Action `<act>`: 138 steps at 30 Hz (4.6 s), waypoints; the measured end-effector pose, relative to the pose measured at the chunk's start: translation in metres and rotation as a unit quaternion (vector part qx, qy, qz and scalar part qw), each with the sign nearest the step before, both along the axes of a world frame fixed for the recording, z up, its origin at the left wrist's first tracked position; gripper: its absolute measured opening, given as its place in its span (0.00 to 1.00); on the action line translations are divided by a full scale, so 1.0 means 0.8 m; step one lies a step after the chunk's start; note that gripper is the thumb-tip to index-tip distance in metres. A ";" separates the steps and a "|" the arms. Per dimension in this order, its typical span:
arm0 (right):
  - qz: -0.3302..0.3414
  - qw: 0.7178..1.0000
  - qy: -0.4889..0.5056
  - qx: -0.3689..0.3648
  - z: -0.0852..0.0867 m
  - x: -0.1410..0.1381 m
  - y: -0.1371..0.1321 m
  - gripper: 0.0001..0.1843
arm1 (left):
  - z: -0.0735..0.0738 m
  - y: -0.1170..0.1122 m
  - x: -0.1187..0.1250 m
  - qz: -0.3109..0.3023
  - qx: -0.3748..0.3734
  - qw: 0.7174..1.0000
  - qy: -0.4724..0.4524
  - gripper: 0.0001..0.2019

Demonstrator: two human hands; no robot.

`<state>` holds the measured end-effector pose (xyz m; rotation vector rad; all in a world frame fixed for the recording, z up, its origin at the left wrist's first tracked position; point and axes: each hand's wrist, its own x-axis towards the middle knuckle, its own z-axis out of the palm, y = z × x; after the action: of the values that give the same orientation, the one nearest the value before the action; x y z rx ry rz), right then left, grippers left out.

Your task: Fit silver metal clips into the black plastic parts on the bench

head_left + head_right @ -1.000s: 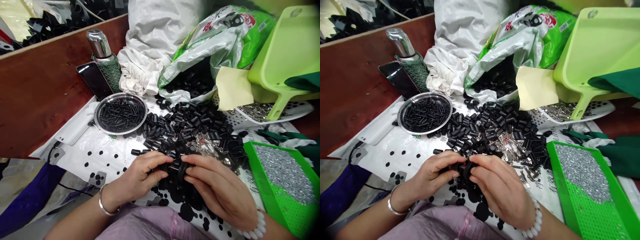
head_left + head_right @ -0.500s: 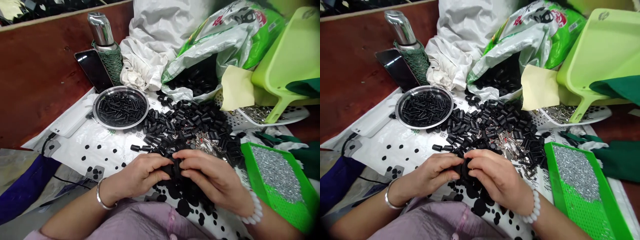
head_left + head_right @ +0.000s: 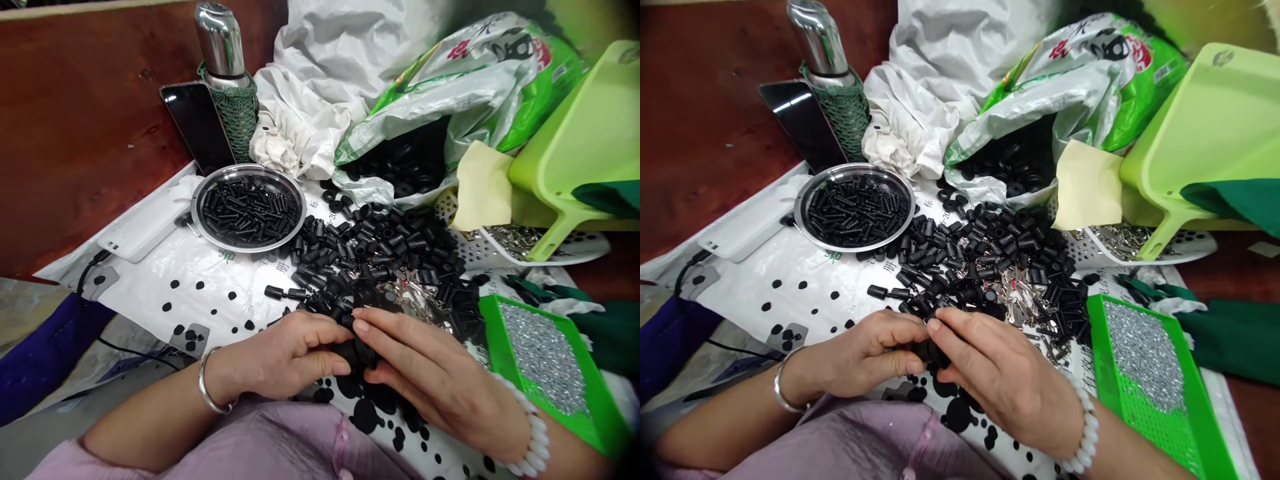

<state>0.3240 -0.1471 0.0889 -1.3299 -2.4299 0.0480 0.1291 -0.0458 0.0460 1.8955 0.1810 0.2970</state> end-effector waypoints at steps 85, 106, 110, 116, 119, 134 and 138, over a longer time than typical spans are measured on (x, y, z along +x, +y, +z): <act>-0.008 0.664 0.647 -0.374 -0.053 -0.048 -0.030 0.12 | 0.056 0.000 0.005 -0.054 0.009 0.991 -0.118 0.20; -0.100 0.773 0.569 -0.262 -0.058 -0.053 -0.034 0.11 | 0.062 0.004 -0.012 0.013 0.233 0.962 -0.142 0.12; -0.105 0.774 0.572 -0.251 -0.061 -0.052 -0.037 0.11 | 0.062 0.004 -0.012 0.012 0.276 0.951 -0.135 0.13; -0.112 0.810 0.540 -0.199 -0.060 -0.050 -0.037 0.08 | 0.064 0.003 -0.005 0.012 0.270 0.953 -0.137 0.13; -0.109 0.828 0.520 -0.180 -0.056 -0.048 -0.036 0.07 | 0.063 0.003 -0.002 0.012 0.266 0.954 -0.142 0.11; -0.110 0.660 0.671 -0.319 -0.062 -0.053 -0.037 0.10 | 0.053 -0.002 -0.001 0.036 0.214 0.966 -0.141 0.14; -0.103 0.599 0.718 -0.340 -0.063 -0.054 -0.035 0.11 | 0.048 -0.007 -0.001 0.056 0.158 0.976 -0.136 0.16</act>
<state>0.2811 -0.1750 0.0383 -0.9907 -0.7729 1.4621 0.1286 -0.0513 0.0841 2.1354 0.0563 0.6923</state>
